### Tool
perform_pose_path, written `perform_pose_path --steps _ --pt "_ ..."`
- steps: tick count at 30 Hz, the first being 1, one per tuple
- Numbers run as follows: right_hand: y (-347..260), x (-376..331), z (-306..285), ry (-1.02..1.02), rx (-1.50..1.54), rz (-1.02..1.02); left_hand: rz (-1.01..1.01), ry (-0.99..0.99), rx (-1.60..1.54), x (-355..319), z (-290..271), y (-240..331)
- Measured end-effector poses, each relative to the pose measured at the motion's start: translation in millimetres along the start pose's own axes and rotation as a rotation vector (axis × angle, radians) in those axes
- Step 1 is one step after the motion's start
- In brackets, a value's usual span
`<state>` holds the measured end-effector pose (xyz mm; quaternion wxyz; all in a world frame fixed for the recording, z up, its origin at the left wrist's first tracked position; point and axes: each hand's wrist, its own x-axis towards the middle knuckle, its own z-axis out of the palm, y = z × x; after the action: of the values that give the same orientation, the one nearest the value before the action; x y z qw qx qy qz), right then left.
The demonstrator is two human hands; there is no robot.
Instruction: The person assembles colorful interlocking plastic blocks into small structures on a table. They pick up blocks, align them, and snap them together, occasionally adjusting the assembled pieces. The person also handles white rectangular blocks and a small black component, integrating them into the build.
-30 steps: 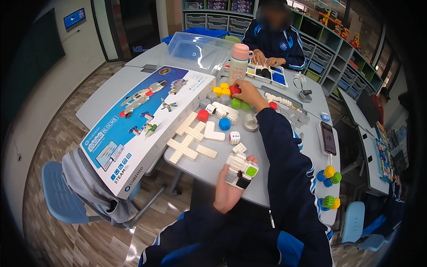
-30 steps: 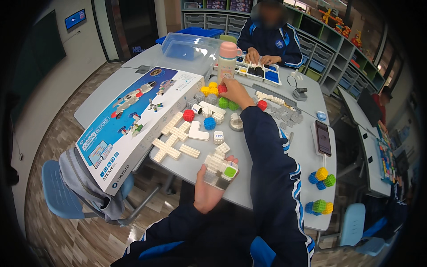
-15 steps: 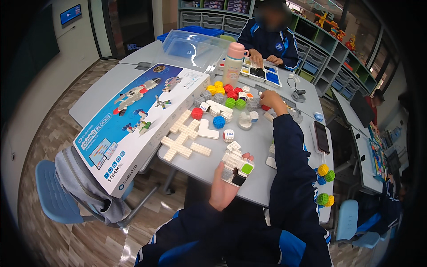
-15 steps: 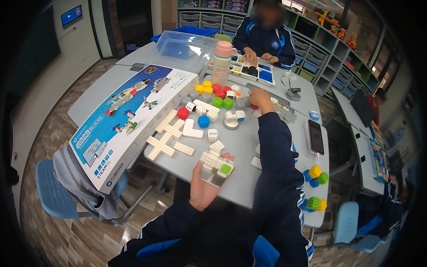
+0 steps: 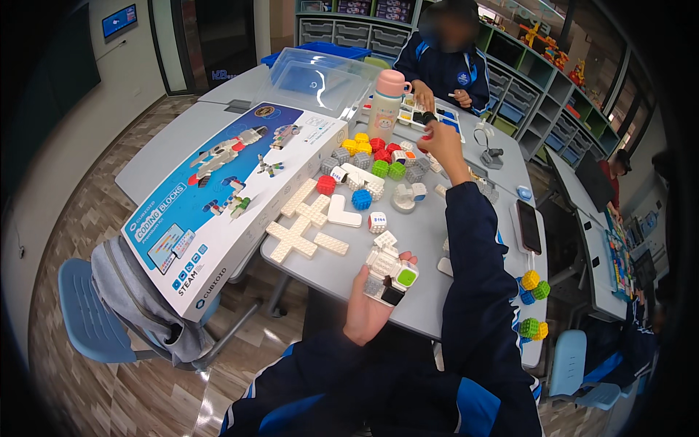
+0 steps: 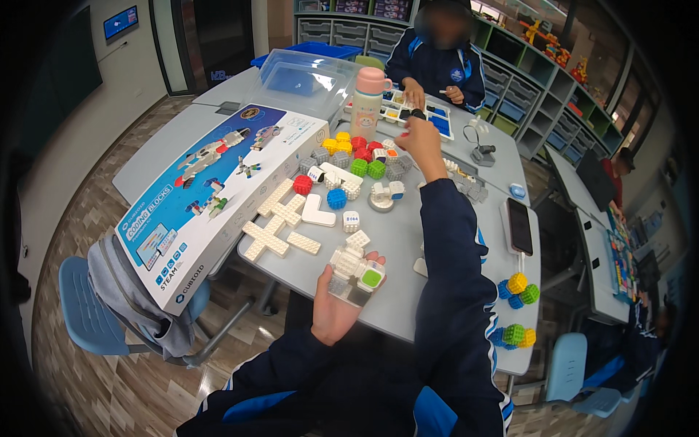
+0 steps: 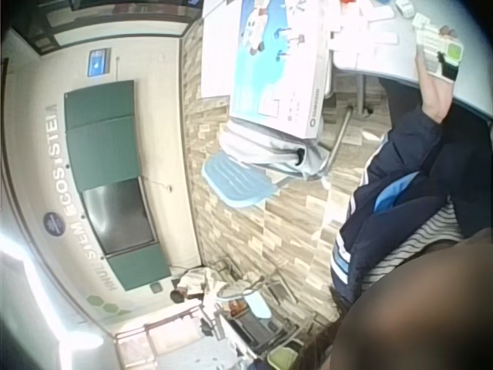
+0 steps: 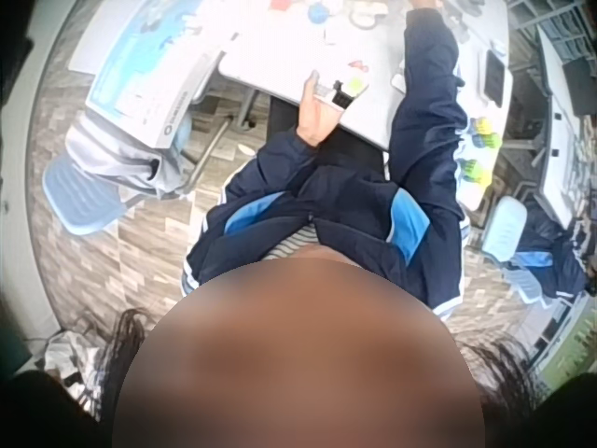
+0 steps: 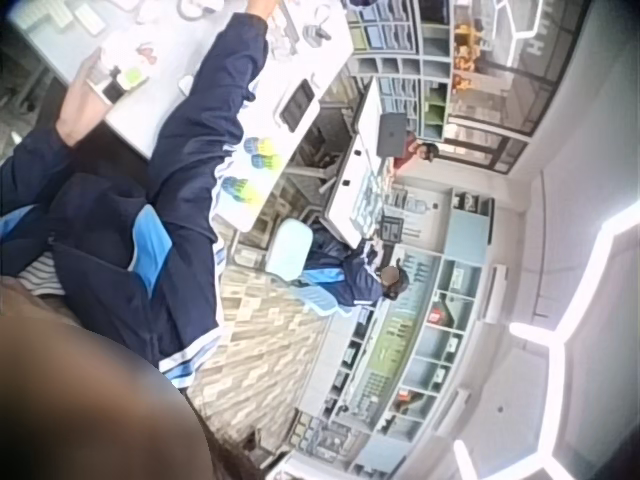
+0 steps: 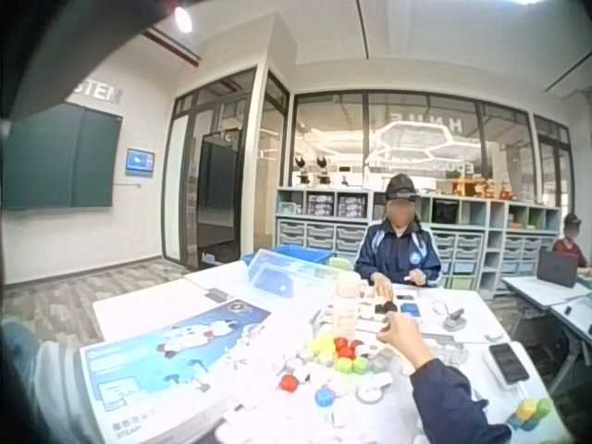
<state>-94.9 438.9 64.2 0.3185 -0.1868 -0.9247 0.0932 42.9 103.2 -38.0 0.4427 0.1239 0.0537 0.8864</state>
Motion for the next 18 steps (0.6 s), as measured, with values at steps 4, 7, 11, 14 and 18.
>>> perform_pose_path --steps 4,7,11,14,18 --pt "-39.5 15.6 25.1 -0.097 0.370 -0.186 0.008 0.025 0.086 0.1 0.3 -0.8" --pt "-56.6 16.1 50.4 -0.177 0.409 -0.217 0.004 0.036 0.090 -0.2 0.2 -0.4" --pt "-60.4 13.6 66.8 -0.230 0.285 -0.199 -0.002 0.001 -0.013 -0.5 -0.7 1.2" --pt "-57.0 14.6 66.6 -0.282 0.245 -0.204 -0.001 -0.009 0.001 -0.8 -1.3 0.5" --pt "-52.7 13.3 66.5 -0.385 0.184 -0.173 -0.004 -0.003 0.010 -1.7 0.0 0.0"
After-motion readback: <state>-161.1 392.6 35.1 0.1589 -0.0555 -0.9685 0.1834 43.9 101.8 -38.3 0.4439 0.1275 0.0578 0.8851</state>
